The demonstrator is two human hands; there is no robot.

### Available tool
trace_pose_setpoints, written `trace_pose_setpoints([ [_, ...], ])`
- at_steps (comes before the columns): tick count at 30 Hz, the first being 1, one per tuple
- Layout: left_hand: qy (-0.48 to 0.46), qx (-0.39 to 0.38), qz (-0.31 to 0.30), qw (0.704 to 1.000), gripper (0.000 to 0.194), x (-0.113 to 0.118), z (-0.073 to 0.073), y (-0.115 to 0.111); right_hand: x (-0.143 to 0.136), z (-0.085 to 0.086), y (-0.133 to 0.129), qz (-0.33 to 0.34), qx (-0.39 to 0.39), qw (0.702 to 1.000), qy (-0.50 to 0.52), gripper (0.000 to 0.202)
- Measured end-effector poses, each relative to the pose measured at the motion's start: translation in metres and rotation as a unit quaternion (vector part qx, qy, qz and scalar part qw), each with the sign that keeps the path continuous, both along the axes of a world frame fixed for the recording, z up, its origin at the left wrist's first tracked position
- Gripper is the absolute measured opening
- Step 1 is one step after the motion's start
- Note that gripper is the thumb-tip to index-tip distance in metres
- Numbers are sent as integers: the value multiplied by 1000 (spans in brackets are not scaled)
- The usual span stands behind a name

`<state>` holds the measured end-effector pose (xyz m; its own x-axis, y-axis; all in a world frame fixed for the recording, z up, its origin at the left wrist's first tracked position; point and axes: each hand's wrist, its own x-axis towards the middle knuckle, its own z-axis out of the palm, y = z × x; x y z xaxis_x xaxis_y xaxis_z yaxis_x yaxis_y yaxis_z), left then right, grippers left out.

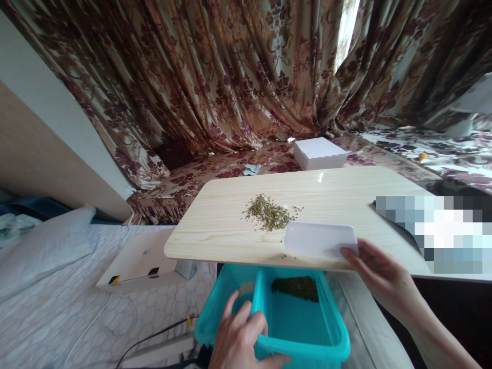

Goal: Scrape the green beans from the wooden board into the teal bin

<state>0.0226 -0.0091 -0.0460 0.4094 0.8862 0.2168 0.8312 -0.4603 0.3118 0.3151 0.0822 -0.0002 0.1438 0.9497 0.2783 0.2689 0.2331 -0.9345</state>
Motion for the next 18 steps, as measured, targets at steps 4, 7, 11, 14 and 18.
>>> trace_pose_setpoints([
  [4,-14,11,-8,1000,36,-2,0,1,7,-7,-9,-75,18,997,-13,30],
  [7,-21,27,-10,999,38,-1,-4,2,8,-15,-22,-97,26,995,-21,27],
  [11,-18,92,11,995,36,4,-14,4,-1,-19,-36,-57,42,997,-34,22],
  [14,1,135,26,991,27,6,-21,6,-12,-13,-31,-50,59,996,-35,22],
  [18,38,139,8,989,15,0,-25,6,-21,-5,-10,-51,71,995,-44,22],
])
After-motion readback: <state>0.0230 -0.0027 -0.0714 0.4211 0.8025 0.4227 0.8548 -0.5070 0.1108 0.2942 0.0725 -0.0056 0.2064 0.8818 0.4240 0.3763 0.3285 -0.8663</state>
